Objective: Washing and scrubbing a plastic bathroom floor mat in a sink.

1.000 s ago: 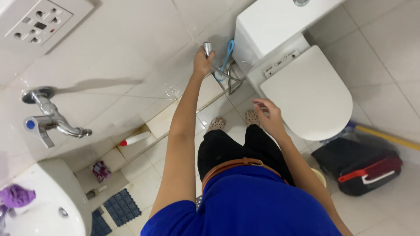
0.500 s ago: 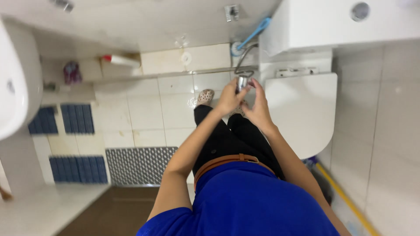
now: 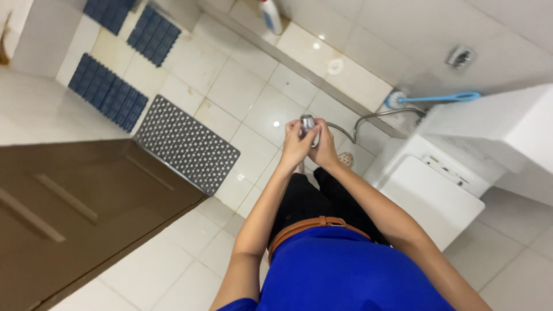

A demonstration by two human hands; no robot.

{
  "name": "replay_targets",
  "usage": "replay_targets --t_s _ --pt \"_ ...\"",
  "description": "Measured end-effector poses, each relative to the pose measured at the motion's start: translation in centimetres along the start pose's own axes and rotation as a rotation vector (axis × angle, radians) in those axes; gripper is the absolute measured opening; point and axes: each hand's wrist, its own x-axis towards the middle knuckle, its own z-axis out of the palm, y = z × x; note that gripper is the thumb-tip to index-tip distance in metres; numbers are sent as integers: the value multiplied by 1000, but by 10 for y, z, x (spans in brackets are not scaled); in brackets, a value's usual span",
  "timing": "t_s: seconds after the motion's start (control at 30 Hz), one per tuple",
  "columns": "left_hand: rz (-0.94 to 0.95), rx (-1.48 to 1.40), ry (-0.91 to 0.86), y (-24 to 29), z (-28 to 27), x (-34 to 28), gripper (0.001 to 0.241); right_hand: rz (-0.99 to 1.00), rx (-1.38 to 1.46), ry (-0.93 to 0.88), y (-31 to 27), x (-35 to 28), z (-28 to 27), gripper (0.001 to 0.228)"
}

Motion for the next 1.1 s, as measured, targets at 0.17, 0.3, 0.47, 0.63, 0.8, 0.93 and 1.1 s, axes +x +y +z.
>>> replay_targets --t_s 0.17,0.3,0.47,0.63,0.8,0.93,1.1 --pt "13 247 -71 -14 -53 -14 56 174 103 29 7 -27 66 27" --pt "129 260 -246 -90 -50 -7 55 305 13 140 12 -33 74 17" --pt "7 -6 -248 -11 -79 -34 60 265 -170 207 1 -30 44 32" --pt "168 -101 -206 -21 -82 -41 49 278 -297 242 10 -17 13 39" --pt "81 -106 -163 -16 -88 -50 41 203 -280 263 2 -1 -5 28" --pt "51 -105 -149 -19 -84 -56 39 220 -269 237 15 -8 -10 29" --pt "39 -113 -137 -15 -69 -56 39 197 -218 108 7 -19 -14 24"
